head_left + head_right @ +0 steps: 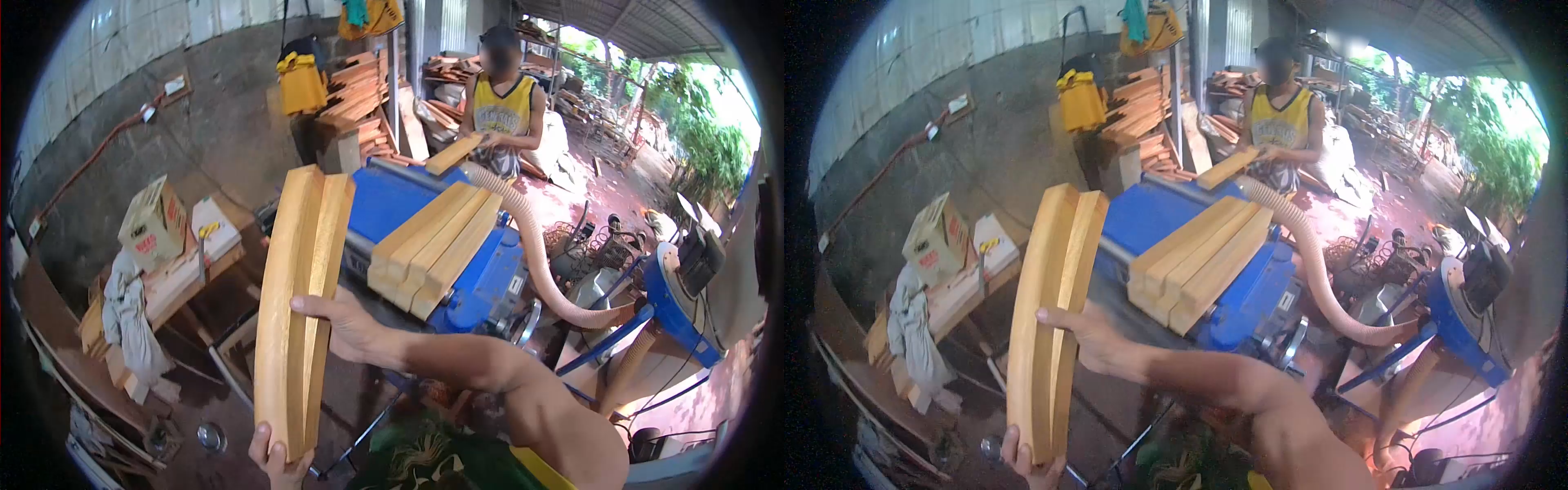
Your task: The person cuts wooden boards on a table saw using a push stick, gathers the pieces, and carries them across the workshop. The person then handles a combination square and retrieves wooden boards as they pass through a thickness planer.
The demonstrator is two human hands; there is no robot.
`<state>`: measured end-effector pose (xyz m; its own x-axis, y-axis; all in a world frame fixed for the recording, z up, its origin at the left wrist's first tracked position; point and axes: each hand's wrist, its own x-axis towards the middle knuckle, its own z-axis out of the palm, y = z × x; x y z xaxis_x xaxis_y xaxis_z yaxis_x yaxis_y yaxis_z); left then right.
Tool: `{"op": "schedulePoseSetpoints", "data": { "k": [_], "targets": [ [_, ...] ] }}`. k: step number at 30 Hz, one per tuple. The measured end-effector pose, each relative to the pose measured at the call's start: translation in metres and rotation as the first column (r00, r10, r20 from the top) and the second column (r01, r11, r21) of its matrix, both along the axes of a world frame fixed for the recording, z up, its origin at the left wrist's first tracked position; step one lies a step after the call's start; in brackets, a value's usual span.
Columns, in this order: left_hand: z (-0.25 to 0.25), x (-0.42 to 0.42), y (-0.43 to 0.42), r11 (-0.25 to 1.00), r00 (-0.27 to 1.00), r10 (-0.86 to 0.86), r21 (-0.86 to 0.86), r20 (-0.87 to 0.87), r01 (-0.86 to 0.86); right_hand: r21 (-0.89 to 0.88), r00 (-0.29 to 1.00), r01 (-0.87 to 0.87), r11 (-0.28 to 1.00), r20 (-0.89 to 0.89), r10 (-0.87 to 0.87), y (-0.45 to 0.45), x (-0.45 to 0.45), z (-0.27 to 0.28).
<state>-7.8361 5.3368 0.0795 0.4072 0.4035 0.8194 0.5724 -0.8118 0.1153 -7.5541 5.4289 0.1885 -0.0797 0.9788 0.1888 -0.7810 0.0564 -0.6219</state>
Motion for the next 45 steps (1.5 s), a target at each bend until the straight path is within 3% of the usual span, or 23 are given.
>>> {"op": "schedulePoseSetpoints", "data": {
  "k": [3,5,8,11,13,14,15,17,18,20,22,26,31,32,36,39,43,45],
  "targets": [
    [-0.031,-0.012,-0.005,0.991,0.984,-0.126,-0.027,0.129,0.131,-0.189,0.995,-0.097,0.977,-0.033,0.092,-0.005,-0.047,-0.047],
    [-0.051,-0.026,-0.010,0.978,0.976,-0.124,-0.147,0.179,0.151,-0.326,0.992,-0.125,0.937,-0.044,0.117,0.000,-0.068,-0.096],
    [-0.092,-0.047,-0.022,0.933,0.976,-0.117,-0.317,0.181,0.171,-0.390,0.981,-0.161,0.906,-0.165,0.103,-0.004,-0.090,-0.180],
    [-0.065,-0.041,-0.031,0.796,0.986,-0.100,-0.585,0.131,0.159,-0.539,0.973,-0.171,0.825,-0.226,0.054,-0.019,-0.089,-0.234],
    [-0.075,-0.035,-0.029,0.771,0.990,0.000,-0.630,0.143,0.091,-0.550,0.961,-0.097,0.830,-0.269,-0.066,-0.027,-0.090,-0.271],
    [-0.078,-0.032,-0.025,0.760,0.988,0.043,-0.646,0.150,0.065,-0.631,0.976,0.011,0.775,-0.160,-0.145,-0.032,-0.089,-0.290],
    [-0.074,-0.027,-0.022,0.603,0.978,0.116,-0.794,0.175,0.070,-0.642,0.974,0.036,0.766,-0.149,-0.170,-0.034,-0.084,-0.316],
    [-0.066,-0.016,-0.015,0.217,0.949,0.261,-0.969,0.176,0.120,-0.740,0.947,0.011,0.673,-0.208,-0.244,-0.048,-0.080,-0.296],
    [-0.069,-0.013,-0.011,0.356,0.957,0.202,-0.926,0.209,0.127,-0.713,0.950,0.033,0.701,-0.196,-0.244,-0.054,-0.077,-0.291],
    [-0.092,-0.017,0.004,0.427,0.961,0.115,-0.886,0.252,0.182,-0.650,0.953,0.080,0.756,-0.171,-0.248,-0.066,-0.070,-0.286],
    [-0.111,-0.020,0.021,0.488,0.964,0.033,-0.846,0.265,0.216,-0.680,0.943,0.141,0.719,-0.130,-0.308,-0.075,-0.061,-0.285],
    [-0.125,-0.023,0.064,0.522,0.963,-0.109,-0.811,0.245,0.265,-0.725,0.947,0.215,0.655,-0.008,-0.321,-0.109,-0.036,-0.293],
    [-0.147,-0.002,0.098,0.449,0.982,-0.140,-0.876,0.124,0.175,-0.709,0.963,0.242,0.663,0.094,-0.251,-0.148,-0.025,-0.303],
    [-0.162,0.004,0.102,0.452,0.984,-0.141,-0.877,0.107,0.161,-0.631,0.942,0.333,0.701,0.188,-0.279,-0.153,-0.029,-0.285],
    [-0.191,0.043,0.112,0.455,0.982,-0.132,-0.873,0.131,0.178,-0.637,0.901,0.426,0.642,0.237,-0.364,-0.165,-0.027,-0.237],
    [-0.202,0.072,0.123,0.471,0.975,-0.137,-0.855,0.174,0.218,-0.499,0.824,0.566,0.656,0.323,-0.465,-0.170,-0.026,-0.243],
    [-0.218,0.105,0.133,0.485,0.970,-0.154,-0.840,0.190,0.242,-0.511,0.762,0.646,0.567,0.395,-0.512,-0.178,-0.025,-0.250],
    [-0.231,0.121,0.142,0.533,0.973,-0.164,-0.816,0.160,0.224,-0.449,0.741,0.672,0.589,0.396,-0.543,-0.181,-0.026,-0.239]
  ]
}}
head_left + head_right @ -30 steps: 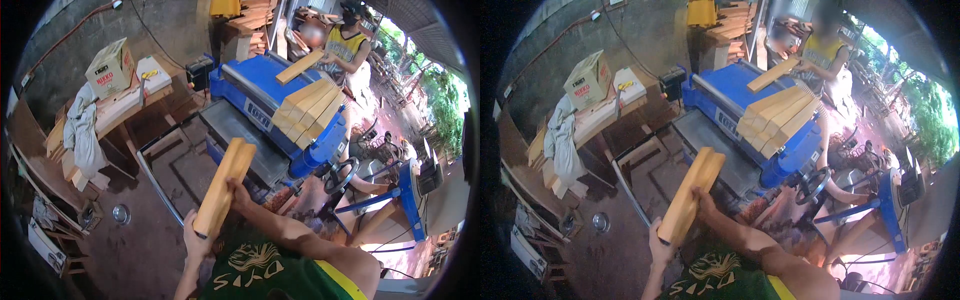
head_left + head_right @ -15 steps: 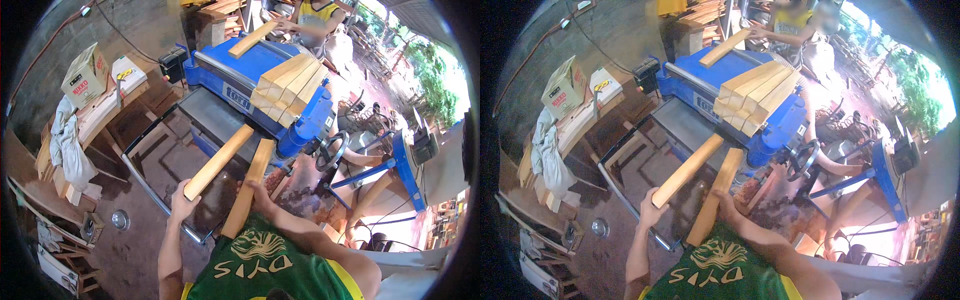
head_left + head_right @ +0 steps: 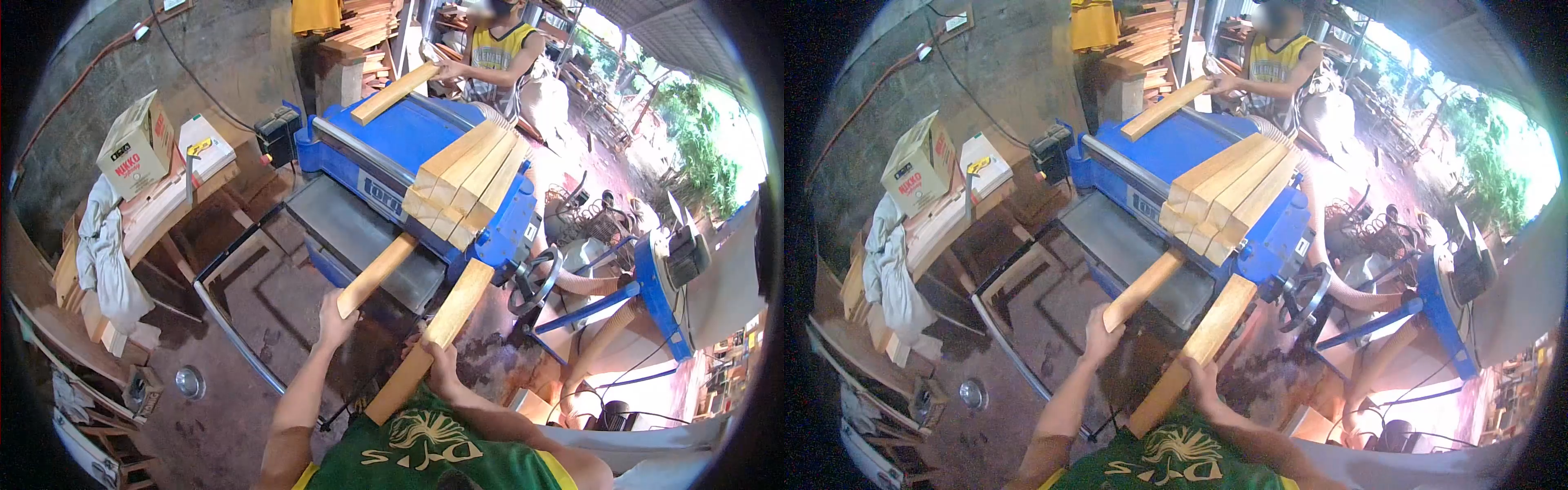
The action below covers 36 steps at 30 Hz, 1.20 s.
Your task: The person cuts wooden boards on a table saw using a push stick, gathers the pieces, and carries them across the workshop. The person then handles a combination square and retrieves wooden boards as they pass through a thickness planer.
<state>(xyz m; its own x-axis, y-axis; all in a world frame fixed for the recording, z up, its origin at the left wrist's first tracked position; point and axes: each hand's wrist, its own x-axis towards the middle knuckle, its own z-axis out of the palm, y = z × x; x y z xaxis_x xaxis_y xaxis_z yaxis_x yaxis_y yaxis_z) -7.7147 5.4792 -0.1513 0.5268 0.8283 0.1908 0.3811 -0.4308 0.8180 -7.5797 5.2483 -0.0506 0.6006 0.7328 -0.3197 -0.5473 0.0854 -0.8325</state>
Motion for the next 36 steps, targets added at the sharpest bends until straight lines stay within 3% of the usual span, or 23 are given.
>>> {"op": "schedulePoseSetpoints", "data": {
  "k": [3,10,12,21,27,30,32,34,36],
  "targets": [
    [-0.002,0.009,0.007,0.996,0.999,-0.021,0.092,0.035,0.017,0.018,1.000,0.028,0.999,-0.001,-0.028,0.002,0.002,0.011],
    [-0.001,0.022,0.007,1.000,0.993,-0.022,0.005,-0.115,0.023,0.101,0.997,0.069,0.993,0.036,-0.073,0.002,0.003,0.038],
    [-0.009,0.027,0.009,0.999,0.990,-0.029,0.038,-0.139,0.035,0.114,0.988,0.074,0.991,0.124,-0.088,-0.003,0.009,0.016],
    [-0.005,0.052,0.010,0.994,0.976,0.046,0.110,-0.212,-0.023,0.185,0.946,0.180,0.966,0.238,-0.222,-0.009,-0.002,0.079],
    [0.034,0.060,-0.004,0.991,0.936,0.132,0.064,-0.327,-0.118,0.222,0.884,0.182,0.958,0.390,-0.259,-0.009,0.005,0.074],
    [0.058,0.032,-0.026,0.995,0.998,0.031,-0.101,0.051,-0.025,0.268,0.847,0.168,0.949,0.453,-0.278,0.001,0.013,0.068],
    [0.092,-0.007,-0.066,0.806,0.939,-0.089,-0.530,0.332,0.264,0.268,0.857,0.155,0.951,0.442,-0.264,0.003,0.009,0.061],
    [0.136,-0.047,-0.107,0.733,0.914,-0.221,-0.560,0.341,0.386,0.251,0.901,0.135,0.958,0.372,-0.224,0.011,0.003,0.059],
    [0.174,-0.066,-0.136,0.878,0.909,-0.418,-0.254,0.007,0.406,0.183,0.926,0.060,0.981,0.357,-0.123,0.020,-0.011,0.056]
  ]
}}
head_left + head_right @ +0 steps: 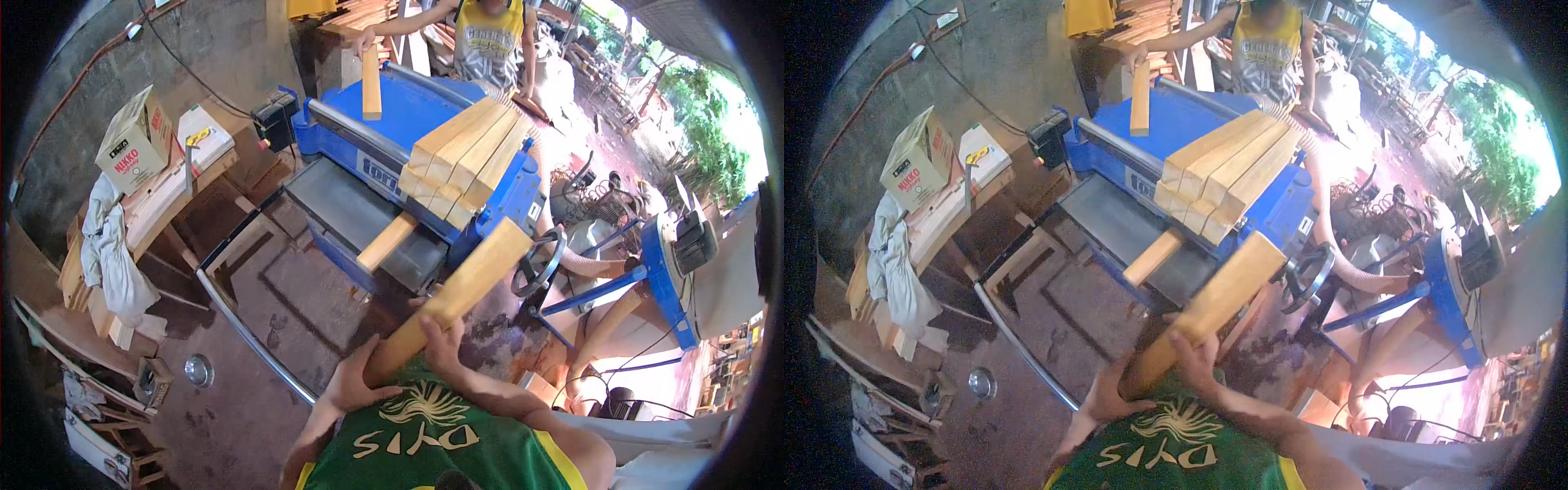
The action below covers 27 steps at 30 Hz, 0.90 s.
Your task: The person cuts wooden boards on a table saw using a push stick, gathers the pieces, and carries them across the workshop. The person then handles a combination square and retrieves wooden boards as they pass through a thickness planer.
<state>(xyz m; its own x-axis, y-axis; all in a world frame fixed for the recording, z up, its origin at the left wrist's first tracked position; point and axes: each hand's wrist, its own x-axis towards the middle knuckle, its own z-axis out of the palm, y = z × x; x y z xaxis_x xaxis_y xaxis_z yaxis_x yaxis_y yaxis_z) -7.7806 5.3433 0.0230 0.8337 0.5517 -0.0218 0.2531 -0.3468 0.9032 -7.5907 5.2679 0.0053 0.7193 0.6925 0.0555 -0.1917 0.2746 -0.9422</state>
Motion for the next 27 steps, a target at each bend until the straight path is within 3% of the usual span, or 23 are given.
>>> {"op": "schedulePoseSetpoints", "data": {
  "k": [2,3,6,8,10,11,13,16,18,21,24,27],
  "targets": [
    [-0.012,-0.011,-0.018,0.979,0.979,0.200,0.043,-0.049,-0.198,-0.146,0.991,-0.126,0.981,-0.054,0.120,0.008,-0.015,-0.007],
    [-0.019,-0.016,-0.026,0.953,0.952,0.299,0.072,-0.066,-0.294,-0.116,0.984,-0.175,0.978,-0.036,0.172,0.015,-0.024,-0.009],
    [-0.038,-0.027,-0.035,0.871,0.876,0.465,0.110,0.130,-0.479,-0.109,0.901,-0.417,0.902,0.080,0.426,0.033,-0.045,-0.004],
    [-0.050,-0.041,-0.033,0.802,0.811,0.574,0.120,0.117,-0.585,-0.146,0.850,-0.509,0.848,0.071,0.523,0.051,-0.051,-0.014],
    [-0.047,-0.058,-0.021,0.732,0.771,0.631,0.257,0.094,-0.630,-0.143,0.820,-0.485,0.863,0.269,0.505,0.066,-0.043,-0.029],
    [-0.046,-0.063,-0.011,0.710,0.761,0.642,0.304,0.092,-0.635,-0.171,0.797,-0.446,0.879,0.372,0.476,0.067,-0.038,-0.037],
    [-0.052,-0.068,0.015,0.662,0.738,0.673,0.405,0.047,-0.630,-0.229,0.841,-0.451,0.863,0.214,0.496,0.059,-0.030,-0.056],
    [-0.066,-0.060,0.065,0.669,0.735,0.672,0.499,-0.090,-0.550,-0.370,0.813,-0.493,0.788,0.128,0.569,0.023,0.002,-0.097],
    [-0.069,-0.045,0.099,0.702,0.747,0.640,0.532,-0.181,-0.472,-0.437,0.864,-0.442,0.783,0.027,0.503,-0.010,0.014,-0.084],
    [-0.096,-0.021,0.145,0.750,0.783,0.564,0.558,-0.261,-0.355,-0.546,0.829,-0.122,0.829,0.403,0.388,-0.059,0.035,-0.100],
    [-0.107,0.007,0.171,0.787,0.819,0.491,0.555,-0.298,-0.270,-0.743,0.848,-0.066,0.666,0.310,0.430,-0.092,0.045,-0.059],
    [-0.118,0.031,0.192,0.814,0.854,0.411,0.549,-0.318,-0.187,-0.661,0.900,0.109,0.742,0.383,0.208,-0.124,0.053,-0.089]
  ]
}}
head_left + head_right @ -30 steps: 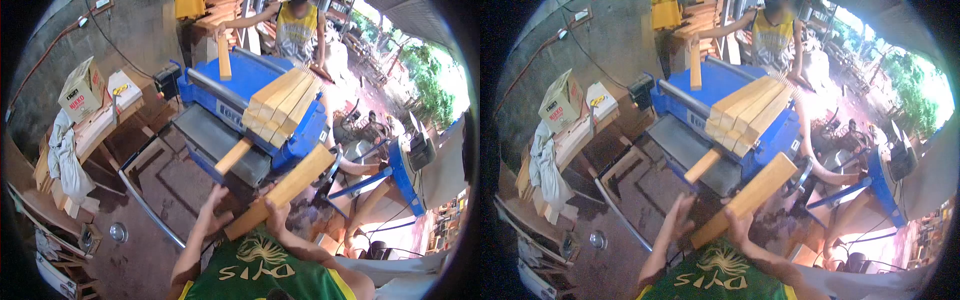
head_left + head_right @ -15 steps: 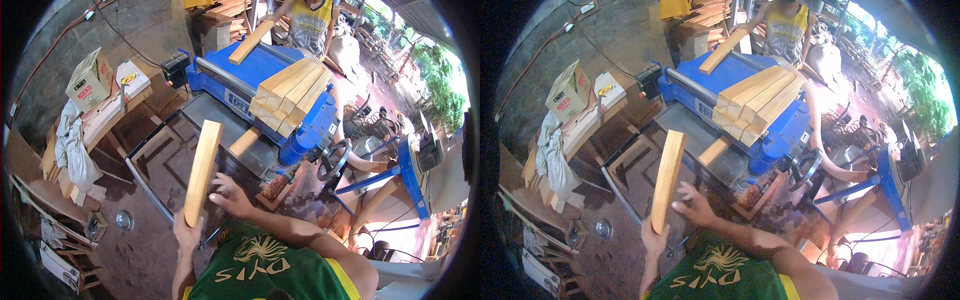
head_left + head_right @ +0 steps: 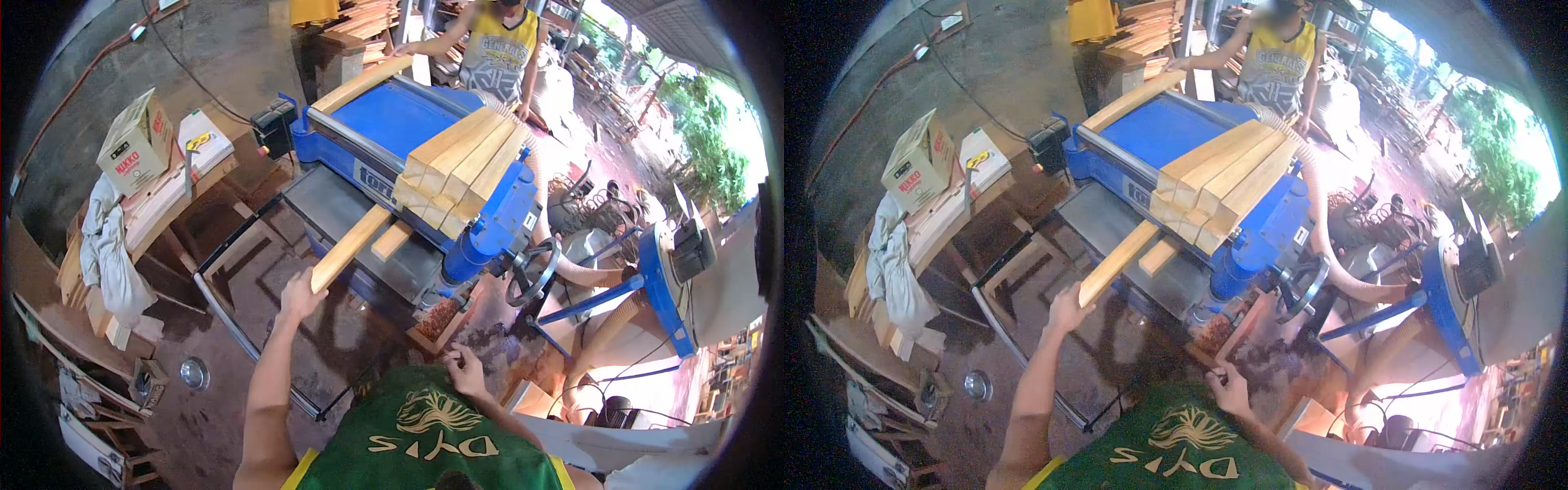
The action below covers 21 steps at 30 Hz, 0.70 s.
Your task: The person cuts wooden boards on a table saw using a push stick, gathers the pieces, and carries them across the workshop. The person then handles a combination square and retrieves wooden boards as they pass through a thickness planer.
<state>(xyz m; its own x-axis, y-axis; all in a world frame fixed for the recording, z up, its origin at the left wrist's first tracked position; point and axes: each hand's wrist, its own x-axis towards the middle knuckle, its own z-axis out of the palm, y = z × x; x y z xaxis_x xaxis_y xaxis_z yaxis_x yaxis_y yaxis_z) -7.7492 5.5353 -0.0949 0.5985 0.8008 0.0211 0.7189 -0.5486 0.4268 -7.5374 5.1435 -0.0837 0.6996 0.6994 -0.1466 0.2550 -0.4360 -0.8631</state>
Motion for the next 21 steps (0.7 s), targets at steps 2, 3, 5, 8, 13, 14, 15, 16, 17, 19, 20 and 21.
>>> {"op": "schedulePoseSetpoints", "data": {
  "k": [2,3,5,8,13,14,15,16,17,19,20,21],
  "targets": [
    [-0.005,0.019,0.017,0.998,0.999,-0.051,-0.039,0.005,0.051,0.012,0.999,0.050,0.999,0.011,-0.051,-0.011,0.007,-0.013],
    [-0.007,0.029,0.023,0.998,0.998,-0.058,-0.033,0.011,0.058,0.020,0.997,0.075,0.997,0.017,-0.075,-0.014,0.010,-0.017],
    [-0.006,0.048,0.027,0.997,0.997,-0.074,-0.023,0.024,0.074,-0.004,0.997,0.046,0.999,0.056,-0.046,-0.014,0.013,-0.008],
    [0.005,0.067,0.025,0.994,0.997,-0.081,0.080,0.007,0.080,-0.031,0.998,0.032,0.999,0.047,-0.031,-0.016,0.020,-0.005],
    [-0.022,0.087,0.036,0.975,0.968,0.015,0.213,0.252,-0.070,-0.020,0.983,0.044,0.999,0.177,-0.040,-0.009,0.024,0.008],
    [-0.024,0.085,0.034,0.968,0.946,0.060,0.214,0.320,-0.134,-0.019,0.986,0.044,0.999,0.164,-0.040,-0.008,0.022,0.010],
    [-0.026,0.084,0.032,0.963,0.947,0.052,0.237,0.318,-0.132,-0.017,0.987,0.041,0.999,0.156,-0.038,-0.006,0.023,0.012],
    [-0.025,0.088,0.035,0.954,0.944,0.040,0.268,0.328,-0.133,-0.004,0.987,0.038,0.999,0.158,-0.037,0.000,0.028,0.016],
    [-0.025,0.092,0.037,0.944,0.940,0.027,0.300,0.339,-0.135,-0.001,0.991,0.018,1.000,0.134,-0.017,0.006,0.030,0.024],
    [-0.024,0.096,0.040,0.951,0.940,0.031,0.278,0.340,-0.132,0.023,0.996,-0.011,1.000,0.092,0.009,0.019,0.030,0.039],
    [-0.023,0.099,0.041,0.954,0.940,0.025,0.273,0.340,-0.124,0.114,0.975,-0.056,0.992,0.219,0.030,0.024,0.034,0.036],
    [-0.023,0.102,0.042,0.953,0.944,0.025,0.279,0.329,-0.122,0.118,0.975,-0.063,0.991,0.218,0.036,0.029,0.036,0.042]
  ]
}}
